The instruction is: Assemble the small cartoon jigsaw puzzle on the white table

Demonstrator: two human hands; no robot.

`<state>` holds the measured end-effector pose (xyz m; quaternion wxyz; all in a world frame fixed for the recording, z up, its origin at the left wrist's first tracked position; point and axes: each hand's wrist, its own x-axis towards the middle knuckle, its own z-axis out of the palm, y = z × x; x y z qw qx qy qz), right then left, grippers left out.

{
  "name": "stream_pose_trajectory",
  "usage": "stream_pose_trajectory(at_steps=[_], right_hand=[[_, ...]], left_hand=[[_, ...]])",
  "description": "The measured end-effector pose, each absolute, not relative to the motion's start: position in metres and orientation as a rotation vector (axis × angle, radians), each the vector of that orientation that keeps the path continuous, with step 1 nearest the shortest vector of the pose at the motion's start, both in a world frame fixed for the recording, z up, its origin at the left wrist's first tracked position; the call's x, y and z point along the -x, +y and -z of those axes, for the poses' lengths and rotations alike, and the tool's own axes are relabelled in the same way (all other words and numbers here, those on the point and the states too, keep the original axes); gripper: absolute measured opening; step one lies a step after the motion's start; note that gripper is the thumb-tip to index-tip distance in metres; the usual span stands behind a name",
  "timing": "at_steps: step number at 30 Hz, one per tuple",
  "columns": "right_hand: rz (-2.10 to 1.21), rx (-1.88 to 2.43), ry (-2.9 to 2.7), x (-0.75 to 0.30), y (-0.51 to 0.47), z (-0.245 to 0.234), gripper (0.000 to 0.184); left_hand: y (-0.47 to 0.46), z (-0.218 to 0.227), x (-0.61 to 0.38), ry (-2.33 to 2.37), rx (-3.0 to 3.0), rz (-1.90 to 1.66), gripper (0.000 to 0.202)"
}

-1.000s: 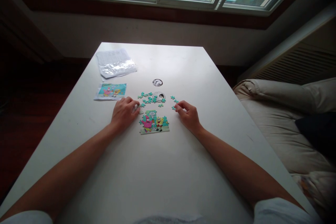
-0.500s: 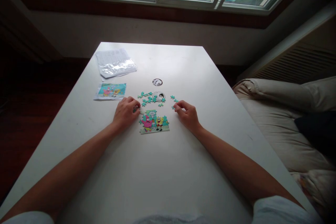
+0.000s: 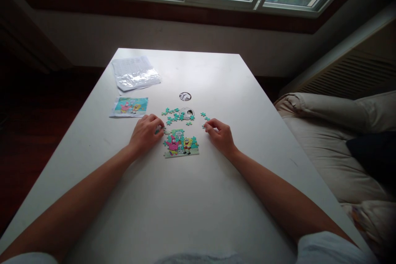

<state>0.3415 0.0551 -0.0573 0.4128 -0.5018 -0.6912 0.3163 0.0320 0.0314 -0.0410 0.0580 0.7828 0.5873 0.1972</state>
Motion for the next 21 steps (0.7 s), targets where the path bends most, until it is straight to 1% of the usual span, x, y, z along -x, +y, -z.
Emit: stream_pose_trajectory(at_steps=[7, 13, 18, 21], right_hand=[[-0.800, 1.264, -1.743, -0.3414, 0.0552, 0.0569, 0.025], [-0.817, 1.258, -1.742, -0.3414, 0.0557, 0.0580, 0.026], [-0.836, 1.252, -1.743, -0.3418, 0.0553, 0.0586, 0.027], [-0.838, 1.253, -1.744, -0.3422, 0.0555, 0.0591, 0.027]], left_hand=[[0.0316, 0.0449, -0.0315, 1.764, -2.360, -0.611, 0.019], [0.0310, 0.0419, -0.0320, 1.738, -2.383, -0.585, 0.013], [0.0304, 0.0397, -0.0334, 1.718, -2.383, -0.584, 0.019], [0.0301, 0.0393, -0.0332, 1.705, -2.391, -0.573, 0.019]])
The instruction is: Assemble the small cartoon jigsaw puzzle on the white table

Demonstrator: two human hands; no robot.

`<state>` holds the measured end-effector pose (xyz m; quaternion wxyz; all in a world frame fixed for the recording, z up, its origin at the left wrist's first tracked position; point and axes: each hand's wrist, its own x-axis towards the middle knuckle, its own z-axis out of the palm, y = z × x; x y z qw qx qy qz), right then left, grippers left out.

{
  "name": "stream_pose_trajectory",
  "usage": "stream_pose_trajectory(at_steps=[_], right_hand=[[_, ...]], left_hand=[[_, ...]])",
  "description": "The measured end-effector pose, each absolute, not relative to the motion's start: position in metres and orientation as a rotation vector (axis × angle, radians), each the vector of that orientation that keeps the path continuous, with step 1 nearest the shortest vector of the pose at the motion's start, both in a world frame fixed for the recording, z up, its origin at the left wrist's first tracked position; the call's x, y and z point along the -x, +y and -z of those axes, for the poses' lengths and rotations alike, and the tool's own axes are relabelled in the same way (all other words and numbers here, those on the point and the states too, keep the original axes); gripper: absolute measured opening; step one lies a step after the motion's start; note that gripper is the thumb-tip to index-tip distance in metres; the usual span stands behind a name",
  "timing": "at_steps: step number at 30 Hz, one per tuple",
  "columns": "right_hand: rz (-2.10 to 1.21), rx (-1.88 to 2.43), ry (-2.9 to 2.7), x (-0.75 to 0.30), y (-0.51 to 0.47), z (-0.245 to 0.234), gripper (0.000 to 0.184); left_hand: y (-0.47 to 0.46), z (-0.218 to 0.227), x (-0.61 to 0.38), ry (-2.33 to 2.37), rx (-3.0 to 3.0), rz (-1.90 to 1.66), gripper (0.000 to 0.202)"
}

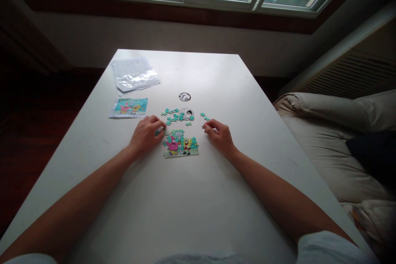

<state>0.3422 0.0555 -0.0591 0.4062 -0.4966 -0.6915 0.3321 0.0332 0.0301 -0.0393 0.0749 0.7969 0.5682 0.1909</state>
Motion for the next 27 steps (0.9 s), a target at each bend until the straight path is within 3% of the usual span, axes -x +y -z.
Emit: stream_pose_trajectory(at_steps=[17, 27], right_hand=[[-0.820, 1.267, -1.776, -0.342, 0.055, 0.059, 0.030], [-0.799, 0.998, -2.025, -0.327, 0.034, 0.042, 0.024]], left_hand=[[0.025, 0.035, -0.041, 1.687, -2.426, -0.616, 0.006], [-0.002, 0.027, -0.077, 1.376, -1.671, -0.995, 0.016]])
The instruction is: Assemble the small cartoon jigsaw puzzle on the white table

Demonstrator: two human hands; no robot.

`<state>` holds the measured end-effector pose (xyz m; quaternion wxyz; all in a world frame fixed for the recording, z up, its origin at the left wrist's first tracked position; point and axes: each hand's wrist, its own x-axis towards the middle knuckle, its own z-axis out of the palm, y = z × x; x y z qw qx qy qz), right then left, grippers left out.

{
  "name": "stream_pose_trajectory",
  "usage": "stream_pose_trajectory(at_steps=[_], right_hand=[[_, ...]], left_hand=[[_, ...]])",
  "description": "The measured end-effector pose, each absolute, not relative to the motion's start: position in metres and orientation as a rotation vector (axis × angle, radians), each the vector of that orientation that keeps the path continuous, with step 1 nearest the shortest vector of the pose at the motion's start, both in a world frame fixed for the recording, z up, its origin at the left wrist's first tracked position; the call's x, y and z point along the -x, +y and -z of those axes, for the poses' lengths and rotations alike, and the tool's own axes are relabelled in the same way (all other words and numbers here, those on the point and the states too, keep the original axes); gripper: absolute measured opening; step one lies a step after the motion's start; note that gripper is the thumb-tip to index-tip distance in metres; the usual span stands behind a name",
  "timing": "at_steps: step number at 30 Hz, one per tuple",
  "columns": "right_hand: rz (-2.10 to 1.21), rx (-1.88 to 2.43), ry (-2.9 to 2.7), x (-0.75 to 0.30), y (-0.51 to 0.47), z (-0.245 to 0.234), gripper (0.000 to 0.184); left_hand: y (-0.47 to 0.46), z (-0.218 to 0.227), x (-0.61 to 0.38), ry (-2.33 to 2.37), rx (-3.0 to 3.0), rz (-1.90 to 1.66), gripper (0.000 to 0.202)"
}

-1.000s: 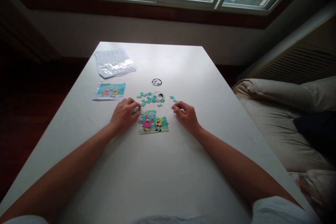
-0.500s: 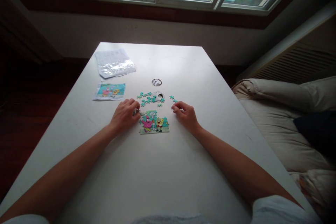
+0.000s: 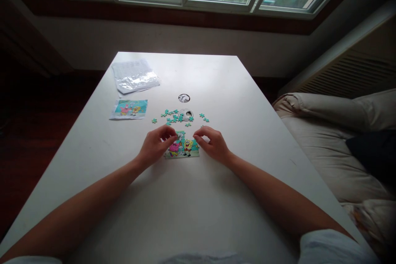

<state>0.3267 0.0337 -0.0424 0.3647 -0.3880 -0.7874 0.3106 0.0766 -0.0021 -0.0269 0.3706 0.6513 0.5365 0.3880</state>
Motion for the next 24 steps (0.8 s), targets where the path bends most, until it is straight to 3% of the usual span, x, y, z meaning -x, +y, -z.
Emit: stream_pose_trajectory(at_steps=[17, 20, 24], right_hand=[[-1.295, 1.007, -1.929, -0.319, 0.021, 0.034, 0.028], [-1.377, 1.104, -1.966, -0.330, 0.027, 0.031, 0.031], [-1.241, 1.314, -2.034, -0.347, 0.033, 0.024, 0.028]], left_hand=[[-0.023, 0.023, -0.099, 1.387, -2.003, -0.847, 0.007], [-0.022, 0.023, -0.095, 1.298, -2.255, -0.720, 0.013], [-0.019, 0.029, -0.092, 0.985, -2.596, -0.524, 0.027]])
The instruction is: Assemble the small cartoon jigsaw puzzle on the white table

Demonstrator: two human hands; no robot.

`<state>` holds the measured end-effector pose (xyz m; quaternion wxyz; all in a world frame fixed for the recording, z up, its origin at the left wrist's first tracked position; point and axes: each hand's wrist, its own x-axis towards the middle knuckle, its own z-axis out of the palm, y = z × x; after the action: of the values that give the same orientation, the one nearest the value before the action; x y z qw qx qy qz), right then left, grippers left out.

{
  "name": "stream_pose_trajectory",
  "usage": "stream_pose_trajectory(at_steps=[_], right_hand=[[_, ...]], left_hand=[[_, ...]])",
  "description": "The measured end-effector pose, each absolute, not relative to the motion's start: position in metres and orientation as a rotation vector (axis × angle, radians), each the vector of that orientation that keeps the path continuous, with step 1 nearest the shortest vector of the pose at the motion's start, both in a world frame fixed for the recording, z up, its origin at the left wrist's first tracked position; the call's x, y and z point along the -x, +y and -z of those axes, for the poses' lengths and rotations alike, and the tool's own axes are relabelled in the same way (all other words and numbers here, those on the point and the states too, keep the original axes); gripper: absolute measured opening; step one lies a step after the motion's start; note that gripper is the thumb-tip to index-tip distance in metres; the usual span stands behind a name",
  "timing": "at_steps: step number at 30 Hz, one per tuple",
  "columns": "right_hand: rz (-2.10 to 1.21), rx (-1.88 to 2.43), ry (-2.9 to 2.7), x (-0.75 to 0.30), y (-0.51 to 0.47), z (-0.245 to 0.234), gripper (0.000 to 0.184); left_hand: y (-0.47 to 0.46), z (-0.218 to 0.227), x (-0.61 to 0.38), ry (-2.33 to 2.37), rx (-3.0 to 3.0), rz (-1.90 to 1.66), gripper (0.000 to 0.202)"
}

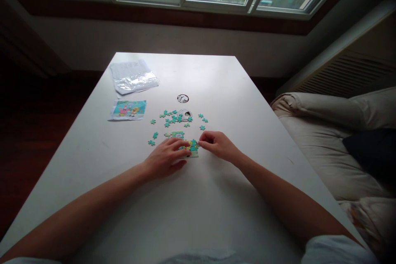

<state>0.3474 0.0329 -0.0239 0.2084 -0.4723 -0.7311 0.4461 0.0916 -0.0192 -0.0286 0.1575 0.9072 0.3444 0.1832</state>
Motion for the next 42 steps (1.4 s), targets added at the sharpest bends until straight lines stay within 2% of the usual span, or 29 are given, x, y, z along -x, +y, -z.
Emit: stream_pose_trajectory(at_steps=[3, 8, 23, 42], right_hand=[[-1.186, 1.340, -2.120, -0.353, 0.034, 0.023, 0.024], [-1.020, 1.376, -2.220, -0.346, 0.031, 0.029, 0.014], [-0.622, 1.430, -2.390, -0.333, 0.023, 0.035, 0.016], [-0.641, 1.310, -2.457, -0.335, 0.027, 0.034, 0.021]], left_hand=[[-0.018, 0.033, -0.090, 0.920, -2.696, -0.433, 0.032], [-0.017, 0.033, -0.086, 1.050, -2.707, -0.390, 0.028], [-0.016, 0.034, -0.086, 1.096, -2.720, -0.401, 0.024], [-0.016, 0.034, -0.085, 1.081, -2.773, -0.359, 0.033]])
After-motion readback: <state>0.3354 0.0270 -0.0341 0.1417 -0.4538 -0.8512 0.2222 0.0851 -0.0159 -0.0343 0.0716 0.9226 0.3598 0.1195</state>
